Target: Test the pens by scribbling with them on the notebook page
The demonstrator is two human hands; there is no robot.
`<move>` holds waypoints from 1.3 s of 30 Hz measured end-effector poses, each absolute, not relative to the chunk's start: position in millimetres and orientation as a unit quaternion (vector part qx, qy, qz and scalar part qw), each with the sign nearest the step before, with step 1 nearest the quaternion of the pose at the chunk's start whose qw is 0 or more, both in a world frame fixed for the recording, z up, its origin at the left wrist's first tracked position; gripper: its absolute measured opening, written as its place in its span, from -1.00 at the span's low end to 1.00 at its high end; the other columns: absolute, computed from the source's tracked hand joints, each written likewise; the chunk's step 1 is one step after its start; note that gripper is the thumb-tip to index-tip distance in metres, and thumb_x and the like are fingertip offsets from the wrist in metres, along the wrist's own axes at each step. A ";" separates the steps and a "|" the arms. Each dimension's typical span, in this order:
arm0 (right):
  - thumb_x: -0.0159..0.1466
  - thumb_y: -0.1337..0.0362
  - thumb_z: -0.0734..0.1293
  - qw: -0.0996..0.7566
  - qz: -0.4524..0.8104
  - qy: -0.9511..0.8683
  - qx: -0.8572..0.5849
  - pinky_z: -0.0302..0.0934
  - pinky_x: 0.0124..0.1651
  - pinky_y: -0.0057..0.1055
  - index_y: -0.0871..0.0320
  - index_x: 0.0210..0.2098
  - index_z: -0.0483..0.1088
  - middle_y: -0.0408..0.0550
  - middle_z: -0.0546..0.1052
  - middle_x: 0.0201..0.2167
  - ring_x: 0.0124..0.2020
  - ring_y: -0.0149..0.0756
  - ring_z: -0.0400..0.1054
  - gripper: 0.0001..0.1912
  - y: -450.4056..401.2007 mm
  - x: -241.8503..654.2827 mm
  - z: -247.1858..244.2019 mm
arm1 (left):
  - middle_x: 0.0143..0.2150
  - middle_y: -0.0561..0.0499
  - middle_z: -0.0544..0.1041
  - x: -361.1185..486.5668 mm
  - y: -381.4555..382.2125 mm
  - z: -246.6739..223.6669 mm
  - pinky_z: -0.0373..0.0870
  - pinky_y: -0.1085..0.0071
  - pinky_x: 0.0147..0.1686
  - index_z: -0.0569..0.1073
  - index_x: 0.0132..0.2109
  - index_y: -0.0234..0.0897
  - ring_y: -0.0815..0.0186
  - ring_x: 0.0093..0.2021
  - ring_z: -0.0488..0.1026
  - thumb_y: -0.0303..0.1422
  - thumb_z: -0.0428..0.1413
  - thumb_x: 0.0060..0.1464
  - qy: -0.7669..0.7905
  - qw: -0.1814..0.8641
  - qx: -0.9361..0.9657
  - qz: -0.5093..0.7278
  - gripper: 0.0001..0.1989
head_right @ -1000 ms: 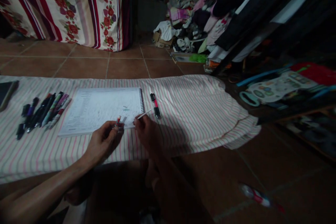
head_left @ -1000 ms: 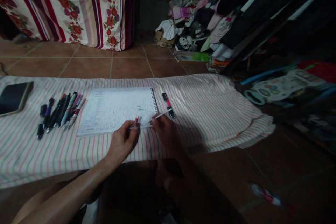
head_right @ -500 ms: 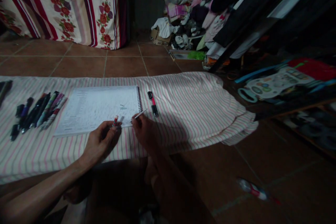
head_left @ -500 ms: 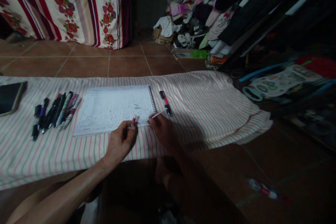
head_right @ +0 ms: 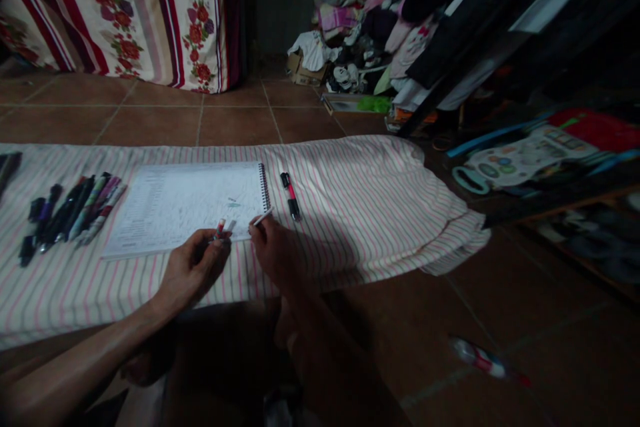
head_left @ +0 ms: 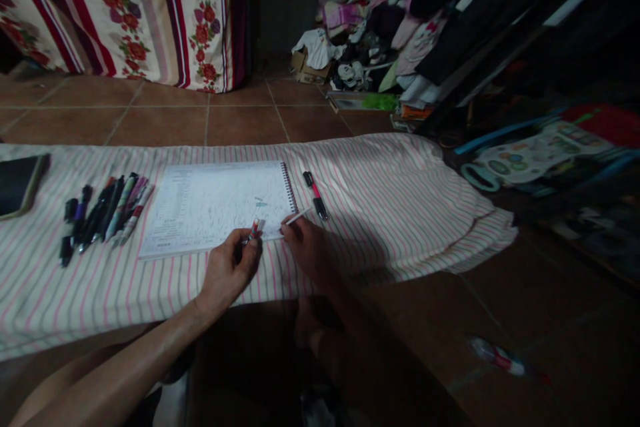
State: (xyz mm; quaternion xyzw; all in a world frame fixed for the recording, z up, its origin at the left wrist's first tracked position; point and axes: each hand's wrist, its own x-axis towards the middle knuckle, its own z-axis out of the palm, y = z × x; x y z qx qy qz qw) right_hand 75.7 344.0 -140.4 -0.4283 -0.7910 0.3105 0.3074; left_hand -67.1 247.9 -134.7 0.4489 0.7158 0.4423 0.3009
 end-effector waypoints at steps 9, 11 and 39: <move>0.27 0.24 0.16 0.304 0.300 -0.795 -0.431 0.21 -0.34 -0.46 0.17 -0.31 0.35 -0.06 0.52 -0.45 -0.43 -0.33 0.42 -0.82 342.8 75.7 -138.5 | -0.51 0.06 0.45 -68.0 247.5 -141.0 0.23 0.50 -0.55 0.41 -0.11 -0.30 0.38 -0.55 0.31 -0.14 -0.02 0.13 0.710 0.309 0.453 0.442 -0.65; 0.26 0.25 0.17 0.299 0.294 -0.801 -0.427 0.20 -0.36 -0.46 0.17 -0.32 0.35 -0.06 0.52 -0.45 -0.44 -0.33 0.41 -0.83 343.2 75.7 -136.2 | -0.49 0.04 0.46 -68.0 247.8 -141.3 0.23 0.49 -0.54 0.41 -0.11 -0.30 0.38 -0.54 0.32 -0.13 -0.03 0.13 0.709 0.309 0.452 0.444 -0.66; 0.26 0.26 0.15 0.282 0.257 -0.817 -0.434 0.18 -0.34 -0.45 0.17 -0.31 0.34 -0.04 0.52 -0.44 -0.42 -0.31 0.41 -0.82 347.1 75.4 -140.8 | -0.58 0.13 0.35 -68.6 247.6 -145.0 0.16 0.53 -0.60 0.41 -0.12 -0.27 0.42 -0.59 0.24 -0.15 0.00 0.12 0.706 0.301 0.457 0.449 -0.68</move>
